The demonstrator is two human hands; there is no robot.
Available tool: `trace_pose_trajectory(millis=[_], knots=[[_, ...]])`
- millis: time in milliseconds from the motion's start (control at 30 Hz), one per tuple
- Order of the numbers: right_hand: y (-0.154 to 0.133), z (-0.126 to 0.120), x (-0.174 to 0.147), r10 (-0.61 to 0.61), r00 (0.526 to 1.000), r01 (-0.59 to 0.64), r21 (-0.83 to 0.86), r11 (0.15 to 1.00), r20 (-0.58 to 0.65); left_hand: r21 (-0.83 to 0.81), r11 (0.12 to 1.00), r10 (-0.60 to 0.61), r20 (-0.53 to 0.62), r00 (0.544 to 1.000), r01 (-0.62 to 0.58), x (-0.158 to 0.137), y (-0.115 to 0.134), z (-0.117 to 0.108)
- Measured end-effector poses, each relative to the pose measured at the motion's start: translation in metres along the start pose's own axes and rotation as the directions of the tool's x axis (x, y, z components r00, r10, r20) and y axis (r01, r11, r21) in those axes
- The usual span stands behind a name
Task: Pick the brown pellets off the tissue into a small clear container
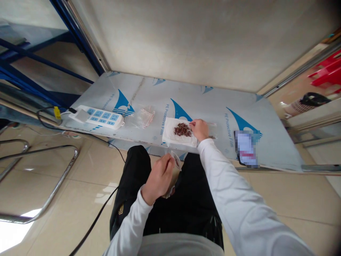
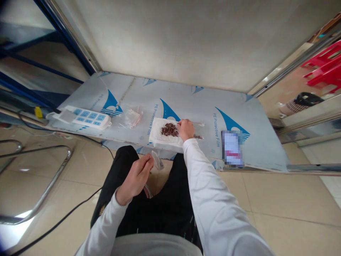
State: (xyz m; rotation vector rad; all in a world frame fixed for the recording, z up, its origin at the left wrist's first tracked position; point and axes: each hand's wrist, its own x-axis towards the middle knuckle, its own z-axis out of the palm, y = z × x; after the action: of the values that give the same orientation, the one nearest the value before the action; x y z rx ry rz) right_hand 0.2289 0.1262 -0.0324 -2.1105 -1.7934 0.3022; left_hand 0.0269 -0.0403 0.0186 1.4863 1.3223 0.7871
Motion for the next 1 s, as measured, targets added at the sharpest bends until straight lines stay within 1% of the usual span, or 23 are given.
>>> trace_pose_trajectory(millis=[67, 100, 133, 200, 233, 267, 333, 367, 433, 533, 600, 700, 800, 833, 900, 1000], knots=[[-0.005, -0.014, -0.009, -0.024, 0.999, 0.026, 0.028, 0.999, -0.045, 0.006, 1.000, -0.003, -0.005, 1.000, 0.003, 0.001, 0.000, 0.000], [-0.008, -0.024, -0.018, -0.052, 0.995, 0.058, 0.071, 0.996, -0.080, 0.008, 1.000, -0.007, -0.006, 1.000, 0.007, 0.002, 0.000, -0.001], [-0.012, -0.035, -0.029, -0.088, 0.989, 0.104, 0.131, 0.986, -0.121, 0.008, 1.000, -0.013, -0.006, 1.000, 0.013, 0.002, 0.001, 0.000], [-0.021, -0.059, -0.061, -0.177, 0.965, 0.228, 0.290, 0.929, -0.191, 0.008, 1.000, -0.020, -0.003, 1.000, 0.020, 0.003, 0.002, 0.001], [-0.026, -0.069, -0.080, -0.227, 0.956, 0.280, 0.351, 0.893, -0.184, 0.009, 1.000, -0.019, 0.001, 1.000, 0.019, 0.004, 0.003, 0.002], [-0.031, -0.078, -0.100, -0.292, 0.947, 0.320, 0.408, 0.855, -0.133, 0.009, 1.000, -0.017, 0.007, 1.000, 0.017, 0.004, 0.004, 0.003], [-0.039, -0.087, -0.135, -0.385, 0.923, 0.345, 0.484, 0.804, -0.018, 0.003, 1.000, -0.013, 0.020, 1.000, 0.013, 0.004, 0.005, 0.005], [-0.042, -0.088, -0.149, -0.410, 0.912, 0.347, 0.491, 0.799, 0.022, -0.003, 1.000, -0.010, 0.025, 1.000, 0.010, 0.003, 0.005, 0.007], [-0.044, -0.086, -0.168, -0.418, 0.906, 0.349, 0.447, 0.823, 0.063, -0.014, 1.000, 0.000, 0.035, 0.999, 0.001, 0.001, 0.005, 0.009], [-0.043, -0.081, -0.176, -0.432, 0.899, 0.391, 0.314, 0.865, 0.068, -0.009, 1.000, 0.005, 0.051, 0.999, -0.004, -0.002, 0.005, 0.011], [-0.042, -0.082, -0.176, -0.475, 0.876, 0.444, 0.251, 0.860, 0.077, -0.006, 1.000, 0.007, 0.060, 0.998, -0.007, -0.005, 0.006, 0.010], [-0.044, -0.089, -0.174, -0.539, 0.835, 0.511, 0.209, 0.834, 0.111, -0.012, 1.000, 0.019, 0.050, 0.999, -0.018, -0.007, 0.007, 0.009], [-0.045, -0.095, -0.175, -0.566, 0.814, 0.533, 0.223, 0.816, 0.127, -0.055, 0.999, 0.003, 0.032, 0.999, -0.001, -0.009, 0.007, 0.009], [-0.045, -0.095, -0.177, -0.567, 0.815, 0.529, 0.246, 0.812, 0.119, -0.081, 0.997, -0.005, 0.028, 1.000, 0.007, -0.009, 0.007, 0.009], [-0.043, -0.093, -0.182, -0.548, 0.831, 0.499, 0.308, 0.810, 0.095, -0.134, 0.991, -0.019, 0.021, 1.000, 0.021, -0.011, 0.006, 0.009], [-0.038, -0.082, -0.195, -0.466, 0.884, 0.423, 0.374, 0.825, 0.029, -0.178, 0.983, -0.045, 0.002, 0.999, 0.044, -0.013, 0.007, 0.010]])
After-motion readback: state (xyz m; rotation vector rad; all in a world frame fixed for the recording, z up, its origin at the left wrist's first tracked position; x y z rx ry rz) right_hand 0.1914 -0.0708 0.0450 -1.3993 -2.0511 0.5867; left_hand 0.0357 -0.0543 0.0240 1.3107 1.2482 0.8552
